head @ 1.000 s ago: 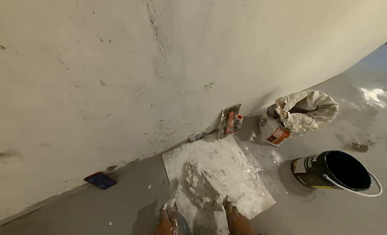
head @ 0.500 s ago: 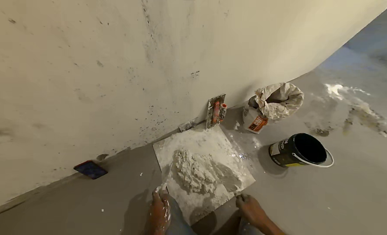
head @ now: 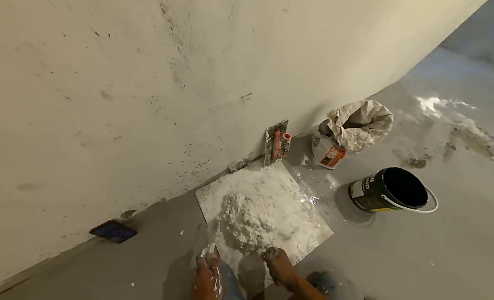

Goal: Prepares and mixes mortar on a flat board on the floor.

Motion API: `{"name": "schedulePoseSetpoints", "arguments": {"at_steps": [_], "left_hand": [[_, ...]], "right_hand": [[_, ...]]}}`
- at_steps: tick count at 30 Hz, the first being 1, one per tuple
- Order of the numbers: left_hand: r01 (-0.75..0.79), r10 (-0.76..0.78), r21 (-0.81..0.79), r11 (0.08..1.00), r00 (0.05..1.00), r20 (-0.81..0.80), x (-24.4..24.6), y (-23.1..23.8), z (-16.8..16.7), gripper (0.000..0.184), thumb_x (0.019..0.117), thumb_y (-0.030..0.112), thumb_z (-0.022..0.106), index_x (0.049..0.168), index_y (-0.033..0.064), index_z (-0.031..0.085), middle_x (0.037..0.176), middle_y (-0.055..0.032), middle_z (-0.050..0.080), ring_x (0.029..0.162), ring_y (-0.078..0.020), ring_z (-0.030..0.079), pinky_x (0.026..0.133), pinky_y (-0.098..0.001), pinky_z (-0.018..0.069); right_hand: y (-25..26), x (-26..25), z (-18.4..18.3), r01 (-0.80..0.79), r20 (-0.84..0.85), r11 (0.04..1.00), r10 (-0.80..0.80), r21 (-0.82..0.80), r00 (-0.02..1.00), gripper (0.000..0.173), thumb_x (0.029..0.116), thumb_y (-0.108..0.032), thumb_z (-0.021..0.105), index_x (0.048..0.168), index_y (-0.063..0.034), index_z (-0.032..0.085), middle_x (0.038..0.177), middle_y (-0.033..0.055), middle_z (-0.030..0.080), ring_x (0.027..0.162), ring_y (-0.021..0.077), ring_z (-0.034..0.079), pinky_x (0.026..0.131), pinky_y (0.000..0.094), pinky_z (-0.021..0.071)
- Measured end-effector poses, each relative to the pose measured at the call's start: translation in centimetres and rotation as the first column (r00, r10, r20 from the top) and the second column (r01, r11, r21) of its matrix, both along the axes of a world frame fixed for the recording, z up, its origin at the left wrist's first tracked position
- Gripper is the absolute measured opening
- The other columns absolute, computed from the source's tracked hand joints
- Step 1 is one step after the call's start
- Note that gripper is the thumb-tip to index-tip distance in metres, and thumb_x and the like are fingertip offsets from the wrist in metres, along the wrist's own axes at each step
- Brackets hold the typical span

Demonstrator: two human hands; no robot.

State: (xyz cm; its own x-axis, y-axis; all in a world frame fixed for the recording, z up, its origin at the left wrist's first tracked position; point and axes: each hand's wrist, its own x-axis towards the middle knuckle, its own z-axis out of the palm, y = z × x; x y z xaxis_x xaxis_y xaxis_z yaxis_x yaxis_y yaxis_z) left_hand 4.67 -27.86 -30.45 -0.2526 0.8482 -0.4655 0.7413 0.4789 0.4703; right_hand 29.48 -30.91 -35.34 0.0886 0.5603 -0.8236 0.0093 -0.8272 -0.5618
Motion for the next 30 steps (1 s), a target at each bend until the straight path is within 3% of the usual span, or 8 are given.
{"name": "schedulePoseSetpoints", "arguments": {"at_steps": [4,6,8,11,17,22,26,30], "left_hand": [[-0.020,0.020,-0.003,1.000,1.000,-0.015,0.1,0.1,-0.3,0.057,0.1077,0.040,0.043,0.152,0.0041,0.040,0.117,-0.0240,0.069,0.102,-0.0405,0.071,0.089,-0.0601,0.0558],[-0.026,0.026,-0.012,1.000,1.000,-0.007,0.2,0.0,0.1,0.056,0.1077,0.040,0.044,0.151,0.0039,0.041,0.113,-0.0230,0.070,0.100,-0.0400,0.071,0.088,-0.0593,0.0562],[-0.031,0.031,-0.004,1.000,1.000,0.004,0.0,0.2,0.3,0.055,0.1077,0.039,0.043,0.150,0.0034,0.043,0.110,-0.0226,0.071,0.098,-0.0394,0.071,0.087,-0.0587,0.0565],[-0.040,0.040,0.003,0.999,0.999,0.020,0.0,0.1,0.3,0.055,0.1081,0.039,0.043,0.150,0.0029,0.042,0.114,-0.0233,0.070,0.101,-0.0391,0.071,0.089,-0.0579,0.0560],[-0.026,0.025,0.039,0.999,0.999,0.028,-0.7,-0.8,0.5,0.055,0.1077,0.038,0.044,0.150,0.0025,0.043,0.113,-0.0228,0.071,0.099,-0.0395,0.072,0.088,-0.0585,0.0565],[-0.022,0.021,0.026,0.999,0.999,0.032,-0.6,-0.5,0.5,0.054,0.1080,0.038,0.043,0.151,0.0044,0.042,0.116,-0.0220,0.070,0.102,-0.0384,0.071,0.089,-0.0572,0.0566],[-0.035,0.034,0.024,0.999,0.998,0.043,-1.3,-0.8,0.5,0.053,0.1079,0.037,0.044,0.151,0.0055,0.042,0.114,-0.0221,0.070,0.100,-0.0388,0.071,0.088,-0.0578,0.0567],[-0.021,0.019,0.041,0.999,0.999,0.040,-1.4,-0.8,0.4,0.055,0.1079,0.041,0.043,0.151,0.0065,0.043,0.114,-0.0191,0.071,0.099,-0.0355,0.072,0.087,-0.0561,0.0577]], "right_hand": [[0.1,2.5,4.8,-0.160,0.292,0.979,0.117,0.129,0.949,0.039,0.1003,-0.043,0.058,0.102,-0.0050,0.065,0.072,0.0068,0.059,0.058,0.0206,0.058,0.058,0.0431,0.0525],[0.7,2.8,8.5,-0.286,0.509,0.948,0.180,0.138,0.842,0.038,0.1028,-0.041,0.047,0.101,-0.0076,0.065,0.074,0.0062,0.060,0.065,0.0222,0.061,0.064,0.0457,0.0527],[2.1,2.0,11.0,-0.419,0.678,0.908,0.310,-0.002,0.667,0.039,0.1044,-0.042,0.044,0.115,-0.0088,0.062,0.084,0.0096,0.067,0.077,0.0277,0.069,0.071,0.0501,0.0569],[4.8,1.0,9.5,-0.523,0.629,0.813,0.551,-0.257,0.548,0.047,0.1069,-0.038,0.044,0.142,-0.0072,0.047,0.112,0.0175,0.071,0.104,0.0361,0.072,0.089,0.0563,0.0573],[3.1,-0.4,12.3,-0.548,0.660,0.764,0.609,-0.340,0.439,0.048,0.1073,-0.039,0.042,0.138,-0.0047,0.052,0.118,0.0197,0.070,0.107,0.0384,0.071,0.089,0.0574,0.0563],[-1.3,-3.0,4.7,-0.616,0.501,0.639,0.760,-0.460,0.414,0.060,0.0973,-0.011,0.058,0.152,-0.0040,0.035,0.130,0.0258,0.063,0.111,0.0448,0.068,0.091,0.0621,0.0564],[0.3,-2.6,8.5,-0.633,0.484,0.611,0.783,-0.475,0.392,0.054,0.0991,-0.022,0.055,0.148,-0.0043,0.040,0.123,0.0228,0.068,0.110,0.0418,0.070,0.090,0.0606,0.0563],[-2.6,-0.1,11.0,-0.564,0.521,0.718,0.690,-0.408,0.503,0.050,0.1031,-0.038,0.050,0.139,-0.0048,0.053,0.117,0.0212,0.071,0.109,0.0400,0.070,0.091,0.0607,0.0555]]}}
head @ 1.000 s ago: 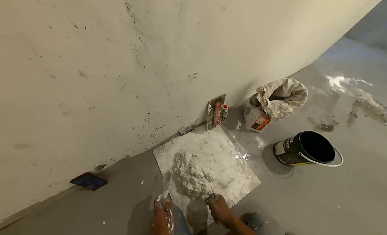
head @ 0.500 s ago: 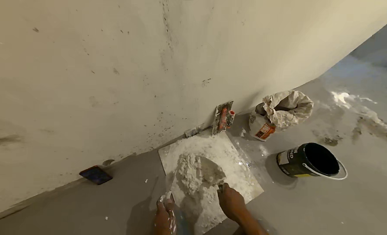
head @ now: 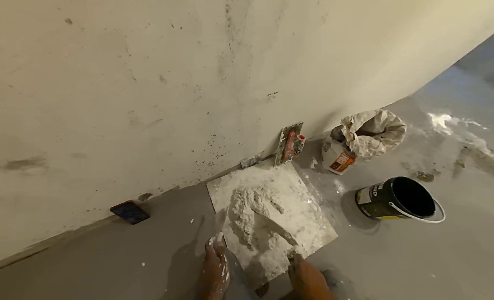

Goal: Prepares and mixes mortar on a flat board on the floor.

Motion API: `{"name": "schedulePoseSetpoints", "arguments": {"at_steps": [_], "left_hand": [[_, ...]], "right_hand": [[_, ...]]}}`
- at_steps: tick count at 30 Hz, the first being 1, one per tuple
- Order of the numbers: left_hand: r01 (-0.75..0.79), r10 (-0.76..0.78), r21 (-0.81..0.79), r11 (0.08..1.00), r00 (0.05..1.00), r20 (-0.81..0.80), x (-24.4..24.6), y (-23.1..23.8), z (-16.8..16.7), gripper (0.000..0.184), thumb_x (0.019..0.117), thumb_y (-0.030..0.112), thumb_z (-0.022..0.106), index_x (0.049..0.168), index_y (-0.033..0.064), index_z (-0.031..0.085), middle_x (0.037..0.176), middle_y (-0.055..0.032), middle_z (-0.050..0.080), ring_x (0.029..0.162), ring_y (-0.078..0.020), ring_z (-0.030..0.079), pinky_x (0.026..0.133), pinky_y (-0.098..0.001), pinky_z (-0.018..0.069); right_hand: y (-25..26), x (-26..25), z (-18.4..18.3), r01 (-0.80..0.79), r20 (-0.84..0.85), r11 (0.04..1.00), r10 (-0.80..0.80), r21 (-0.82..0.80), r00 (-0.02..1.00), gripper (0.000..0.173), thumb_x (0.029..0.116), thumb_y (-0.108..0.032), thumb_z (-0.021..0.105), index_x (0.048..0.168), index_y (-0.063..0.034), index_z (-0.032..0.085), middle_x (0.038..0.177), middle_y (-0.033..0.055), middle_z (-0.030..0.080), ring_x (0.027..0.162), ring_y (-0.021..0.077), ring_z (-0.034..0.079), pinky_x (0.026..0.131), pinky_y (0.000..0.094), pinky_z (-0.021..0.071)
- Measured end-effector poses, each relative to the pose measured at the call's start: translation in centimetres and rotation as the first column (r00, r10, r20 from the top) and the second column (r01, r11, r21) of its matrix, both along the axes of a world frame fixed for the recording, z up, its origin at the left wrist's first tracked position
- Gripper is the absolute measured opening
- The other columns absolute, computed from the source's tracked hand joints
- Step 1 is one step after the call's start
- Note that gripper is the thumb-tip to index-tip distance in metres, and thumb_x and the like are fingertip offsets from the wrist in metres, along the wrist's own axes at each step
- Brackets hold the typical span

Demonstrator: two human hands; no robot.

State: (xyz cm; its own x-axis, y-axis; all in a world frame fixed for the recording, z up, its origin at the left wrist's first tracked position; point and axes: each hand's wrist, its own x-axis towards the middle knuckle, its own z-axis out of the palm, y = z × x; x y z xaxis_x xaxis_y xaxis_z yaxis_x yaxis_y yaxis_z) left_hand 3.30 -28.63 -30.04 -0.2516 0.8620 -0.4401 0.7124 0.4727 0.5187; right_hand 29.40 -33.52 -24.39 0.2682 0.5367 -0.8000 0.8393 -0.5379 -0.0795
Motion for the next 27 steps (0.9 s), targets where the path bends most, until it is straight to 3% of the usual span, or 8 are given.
{"name": "schedulePoseSetpoints", "arguments": {"at_steps": [5,9,12,15,18,21,24,27], "left_hand": [[-0.007,0.007,0.003,1.000,1.000,-0.006,-0.2,0.0,-0.6,0.056,0.1079,0.041,0.042,0.151,0.0055,0.042,0.116,-0.0199,0.070,0.101,-0.0355,0.071,0.089,-0.0557,0.0572],[0.002,-0.003,-0.027,1.000,0.999,-0.038,0.1,0.4,-0.4,0.054,0.1084,0.041,0.041,0.151,0.0073,0.042,0.116,-0.0173,0.071,0.101,-0.0328,0.072,0.088,-0.0528,0.0580],[0.011,-0.011,-0.003,1.000,0.999,-0.052,0.2,0.5,-0.6,0.053,0.1083,0.040,0.042,0.149,0.0057,0.045,0.113,-0.0169,0.071,0.098,-0.0323,0.072,0.086,-0.0522,0.0583],[0.024,-0.025,-0.017,1.000,0.997,-0.071,0.3,0.5,-1.0,0.054,0.1083,0.041,0.041,0.149,0.0055,0.044,0.113,-0.0162,0.071,0.098,-0.0310,0.072,0.087,-0.0513,0.0584],[0.007,-0.008,-0.018,1.000,0.998,-0.059,0.4,0.6,-1.0,0.055,0.1078,0.041,0.042,0.149,0.0057,0.044,0.114,-0.0168,0.071,0.100,-0.0321,0.072,0.089,-0.0526,0.0576],[-0.001,0.000,-0.016,1.000,0.999,-0.034,0.5,0.7,-0.9,0.055,0.1073,0.039,0.045,0.151,0.0041,0.042,0.114,-0.0195,0.071,0.101,-0.0348,0.071,0.089,-0.0550,0.0570],[-0.004,0.001,-0.045,0.999,0.998,-0.064,0.8,0.9,-1.1,0.055,0.1074,0.039,0.044,0.152,0.0059,0.041,0.114,-0.0200,0.071,0.100,-0.0362,0.071,0.088,-0.0563,0.0571],[0.006,-0.008,-0.022,1.000,0.994,-0.110,0.9,0.5,-1.3,0.056,0.1075,0.041,0.044,0.151,0.0059,0.042,0.113,-0.0204,0.071,0.099,-0.0360,0.072,0.087,-0.0562,0.0575]], "right_hand": [[-3.4,3.3,-0.9,0.200,-0.331,0.967,-0.139,0.158,0.933,0.039,0.1003,-0.037,0.058,0.117,-0.0020,0.065,0.093,0.0165,0.069,0.086,0.0325,0.069,0.081,0.0559,0.0558],[-1.7,5.9,-0.6,-0.039,-0.216,0.998,0.048,0.046,0.975,0.034,0.0968,-0.034,0.059,0.109,-0.0037,0.067,0.097,0.0184,0.069,0.092,0.0353,0.069,0.082,0.0581,0.0552],[-2.1,6.9,-0.6,-0.195,-0.163,0.980,0.186,-0.042,0.969,0.040,0.0981,-0.040,0.058,0.111,-0.0033,0.068,0.101,0.0197,0.071,0.099,0.0375,0.070,0.086,0.0592,0.0553],[-2.7,7.4,-1.8,-0.343,-0.206,0.923,0.306,-0.173,0.929,0.049,0.0997,-0.048,0.059,0.116,-0.0023,0.070,0.112,0.0229,0.071,0.110,0.0409,0.068,0.095,0.0623,0.0536],[-2.3,6.0,-4.9,-0.385,-0.309,0.908,0.324,-0.162,0.894,0.048,0.1012,-0.045,0.057,0.114,-0.0010,0.070,0.113,0.0240,0.071,0.111,0.0413,0.068,0.095,0.0633,0.0531],[-0.1,2.5,-9.2,-0.186,-0.365,0.982,0.160,-0.038,0.917,0.044,0.1010,-0.043,0.057,0.111,-0.0026,0.071,0.107,0.0211,0.072,0.104,0.0376,0.070,0.093,0.0608,0.0548],[3.8,-1.6,-11.2,0.069,-0.463,0.995,-0.028,0.071,0.886,0.040,0.0992,-0.040,0.059,0.105,-0.0017,0.069,0.095,0.0177,0.070,0.090,0.0330,0.070,0.085,0.0552,0.0561],[5.6,-2.8,-10.3,0.374,-0.597,0.927,-0.292,0.015,0.748,0.038,0.0998,-0.041,0.060,0.105,-0.0046,0.067,0.078,0.0096,0.065,0.059,0.0220,0.064,0.057,0.0424,0.0570]]}}
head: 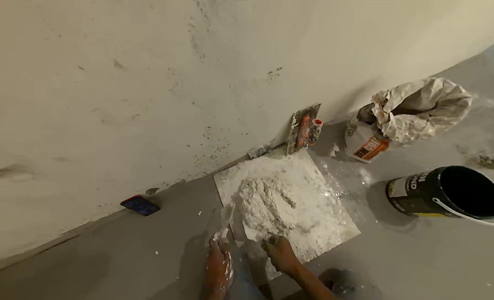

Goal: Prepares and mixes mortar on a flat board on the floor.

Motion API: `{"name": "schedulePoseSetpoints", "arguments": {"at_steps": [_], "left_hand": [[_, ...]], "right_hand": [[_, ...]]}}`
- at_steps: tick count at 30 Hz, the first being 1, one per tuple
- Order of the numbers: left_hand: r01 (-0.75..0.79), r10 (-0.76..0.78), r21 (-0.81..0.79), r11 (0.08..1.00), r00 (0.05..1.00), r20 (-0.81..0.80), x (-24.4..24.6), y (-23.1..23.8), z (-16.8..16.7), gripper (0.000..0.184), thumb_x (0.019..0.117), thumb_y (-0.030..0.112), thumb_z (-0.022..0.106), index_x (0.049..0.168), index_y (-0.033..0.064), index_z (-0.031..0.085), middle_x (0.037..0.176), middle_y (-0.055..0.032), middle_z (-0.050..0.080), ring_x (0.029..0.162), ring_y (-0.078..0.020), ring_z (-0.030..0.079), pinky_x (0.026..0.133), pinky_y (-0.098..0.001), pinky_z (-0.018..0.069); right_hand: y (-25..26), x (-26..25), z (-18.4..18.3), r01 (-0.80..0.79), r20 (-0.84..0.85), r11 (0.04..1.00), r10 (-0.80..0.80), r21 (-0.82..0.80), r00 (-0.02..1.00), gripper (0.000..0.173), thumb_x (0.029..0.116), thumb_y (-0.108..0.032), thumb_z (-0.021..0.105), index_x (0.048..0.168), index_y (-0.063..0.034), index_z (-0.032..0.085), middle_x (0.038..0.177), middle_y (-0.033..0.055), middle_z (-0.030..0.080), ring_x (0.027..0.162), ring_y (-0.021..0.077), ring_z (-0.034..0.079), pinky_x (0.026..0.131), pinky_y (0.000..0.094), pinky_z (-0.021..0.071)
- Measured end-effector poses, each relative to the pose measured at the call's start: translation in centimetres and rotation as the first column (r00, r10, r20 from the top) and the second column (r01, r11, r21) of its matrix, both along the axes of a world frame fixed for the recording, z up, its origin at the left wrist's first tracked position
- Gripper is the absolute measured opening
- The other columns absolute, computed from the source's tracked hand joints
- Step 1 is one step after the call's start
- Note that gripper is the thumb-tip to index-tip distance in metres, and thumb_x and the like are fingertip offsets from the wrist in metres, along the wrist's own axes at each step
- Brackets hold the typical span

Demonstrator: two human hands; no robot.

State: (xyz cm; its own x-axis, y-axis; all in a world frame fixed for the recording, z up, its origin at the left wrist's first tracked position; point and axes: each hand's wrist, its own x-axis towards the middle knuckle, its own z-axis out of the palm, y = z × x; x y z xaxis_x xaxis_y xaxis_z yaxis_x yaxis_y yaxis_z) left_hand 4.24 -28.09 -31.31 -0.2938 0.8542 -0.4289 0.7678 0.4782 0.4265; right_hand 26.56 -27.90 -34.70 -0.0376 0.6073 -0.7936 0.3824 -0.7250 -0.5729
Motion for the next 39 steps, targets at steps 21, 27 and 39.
{"name": "schedulePoseSetpoints", "arguments": {"at_steps": [21,27,39], "left_hand": [[-0.093,0.086,0.073,0.993,0.992,0.090,-1.0,0.2,0.5,0.053,0.1085,0.036,0.042,0.149,0.0018,0.044,0.110,-0.0214,0.071,0.093,-0.0369,0.072,0.082,-0.0563,0.0586],[-0.146,0.132,0.105,0.984,0.983,0.128,-1.9,-0.1,0.1,0.053,0.1094,0.034,0.041,0.150,0.0015,0.041,0.112,-0.0220,0.071,0.093,-0.0365,0.073,0.082,-0.0560,0.0594],[-0.175,0.169,0.035,0.984,0.977,0.130,-2.0,0.4,0.9,0.051,0.1075,0.029,0.047,0.150,0.0005,0.041,0.110,-0.0233,0.071,0.092,-0.0380,0.073,0.082,-0.0559,0.0590]], "right_hand": [[-5.9,3.9,7.4,0.251,-0.121,0.964,-0.240,0.092,0.963,0.031,0.1028,-0.032,0.057,0.107,-0.0016,0.063,0.068,0.0053,0.059,0.052,0.0171,0.057,0.051,0.0367,0.0525],[-2.4,-4.3,1.7,-0.017,0.067,0.998,0.014,0.054,0.998,0.041,0.1019,-0.043,0.057,0.108,-0.0027,0.064,0.080,0.0120,0.065,0.066,0.0254,0.065,0.065,0.0474,0.0571],[15.8,-16.2,-0.6,0.606,0.113,0.793,-0.609,0.062,0.785,0.046,0.1079,-0.038,0.047,0.105,0.0037,0.066,0.086,0.0186,0.066,0.073,0.0303,0.066,0.068,0.0500,0.0567]]}}
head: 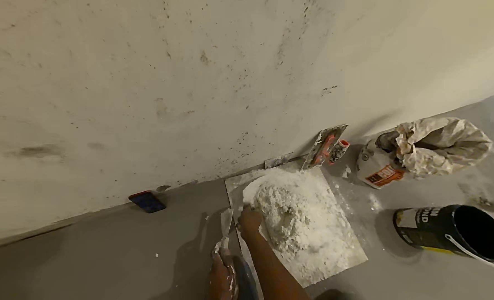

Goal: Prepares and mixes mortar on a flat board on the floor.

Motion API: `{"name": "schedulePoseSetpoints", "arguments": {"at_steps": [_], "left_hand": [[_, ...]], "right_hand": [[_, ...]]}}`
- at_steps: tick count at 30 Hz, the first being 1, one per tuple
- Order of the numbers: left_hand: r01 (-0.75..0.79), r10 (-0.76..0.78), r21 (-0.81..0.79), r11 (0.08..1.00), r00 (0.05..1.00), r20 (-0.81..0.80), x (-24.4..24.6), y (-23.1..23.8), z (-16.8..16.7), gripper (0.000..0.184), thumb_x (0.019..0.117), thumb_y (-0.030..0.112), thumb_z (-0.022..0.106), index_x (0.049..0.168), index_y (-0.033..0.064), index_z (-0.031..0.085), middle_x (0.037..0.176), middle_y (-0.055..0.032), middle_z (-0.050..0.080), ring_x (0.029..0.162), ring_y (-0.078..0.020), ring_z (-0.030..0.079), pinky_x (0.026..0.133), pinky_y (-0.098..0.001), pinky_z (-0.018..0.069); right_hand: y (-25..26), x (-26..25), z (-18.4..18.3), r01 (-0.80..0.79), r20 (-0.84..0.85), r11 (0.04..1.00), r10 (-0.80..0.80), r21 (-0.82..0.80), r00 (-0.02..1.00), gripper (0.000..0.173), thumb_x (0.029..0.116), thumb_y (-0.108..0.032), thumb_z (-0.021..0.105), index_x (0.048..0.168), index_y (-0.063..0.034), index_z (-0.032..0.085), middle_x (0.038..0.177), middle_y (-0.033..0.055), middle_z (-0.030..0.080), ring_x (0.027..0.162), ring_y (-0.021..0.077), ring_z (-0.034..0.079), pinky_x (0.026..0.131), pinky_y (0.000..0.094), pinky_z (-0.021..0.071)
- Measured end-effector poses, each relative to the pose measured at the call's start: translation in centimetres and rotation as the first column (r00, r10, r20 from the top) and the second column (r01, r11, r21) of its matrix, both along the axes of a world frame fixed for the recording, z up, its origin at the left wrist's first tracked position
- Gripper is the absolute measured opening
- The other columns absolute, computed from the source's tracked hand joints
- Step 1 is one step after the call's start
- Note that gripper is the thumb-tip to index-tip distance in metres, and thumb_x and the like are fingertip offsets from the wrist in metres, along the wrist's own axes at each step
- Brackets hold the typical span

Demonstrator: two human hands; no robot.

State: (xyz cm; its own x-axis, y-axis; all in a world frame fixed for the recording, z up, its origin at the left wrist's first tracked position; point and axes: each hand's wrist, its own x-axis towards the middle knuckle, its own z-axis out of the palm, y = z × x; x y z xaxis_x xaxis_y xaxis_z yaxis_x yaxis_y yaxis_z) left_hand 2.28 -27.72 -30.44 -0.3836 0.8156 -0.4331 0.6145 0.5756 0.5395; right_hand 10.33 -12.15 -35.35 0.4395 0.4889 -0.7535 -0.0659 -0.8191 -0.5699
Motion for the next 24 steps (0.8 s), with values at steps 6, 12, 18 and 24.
{"name": "schedulePoseSetpoints", "arguments": {"at_steps": [6,12,18,24], "left_hand": [[0.001,-0.001,0.040,0.999,1.000,0.009,0.2,0.4,-0.1,0.052,0.1080,0.030,0.045,0.149,-0.0022,0.041,0.113,-0.0255,0.070,0.096,-0.0399,0.072,0.085,-0.0573,0.0579],[0.009,-0.010,0.011,1.000,0.999,0.034,0.3,0.0,0.0,0.053,0.1087,0.032,0.044,0.151,0.0017,0.039,0.114,-0.0254,0.069,0.097,-0.0402,0.072,0.086,-0.0582,0.0570],[0.041,-0.041,0.019,0.999,0.999,0.009,0.8,-0.2,-0.4,0.054,0.1089,0.032,0.044,0.152,0.0003,0.037,0.113,-0.0276,0.069,0.095,-0.0433,0.071,0.085,-0.0601,0.0567],[0.135,-0.135,0.023,0.991,0.991,0.014,1.5,-0.6,0.9,0.054,0.1088,0.038,0.041,0.152,0.0065,0.040,0.111,-0.0226,0.071,0.096,-0.0405,0.072,0.084,-0.0611,0.0566]], "right_hand": [[0.6,4.6,3.5,0.504,-0.257,0.860,-0.470,0.081,0.844,0.037,0.1083,-0.033,0.047,0.090,-0.0018,0.056,0.065,0.0069,0.053,0.049,0.0174,0.051,0.046,0.0347,0.0472],[-7.4,11.6,4.8,0.668,-0.643,0.731,-0.446,0.140,0.623,0.030,0.1117,-0.037,0.036,0.103,-0.0145,0.054,0.059,-0.0044,0.049,0.040,0.0062,0.046,0.035,0.0225,0.0420],[-19.4,18.5,3.7,0.627,-0.892,0.771,-0.200,0.112,0.405,0.040,0.1093,-0.046,0.031,0.098,-0.0193,0.059,0.059,-0.0054,0.052,0.040,0.0045,0.049,0.037,0.0200,0.0451],[-24.1,23.4,7.5,0.553,-0.984,0.821,0.063,0.145,0.164,0.035,0.1015,-0.045,0.058,0.102,-0.0107,0.065,0.067,-0.0025,0.056,0.045,0.0057,0.054,0.041,0.0206,0.0493]]}}
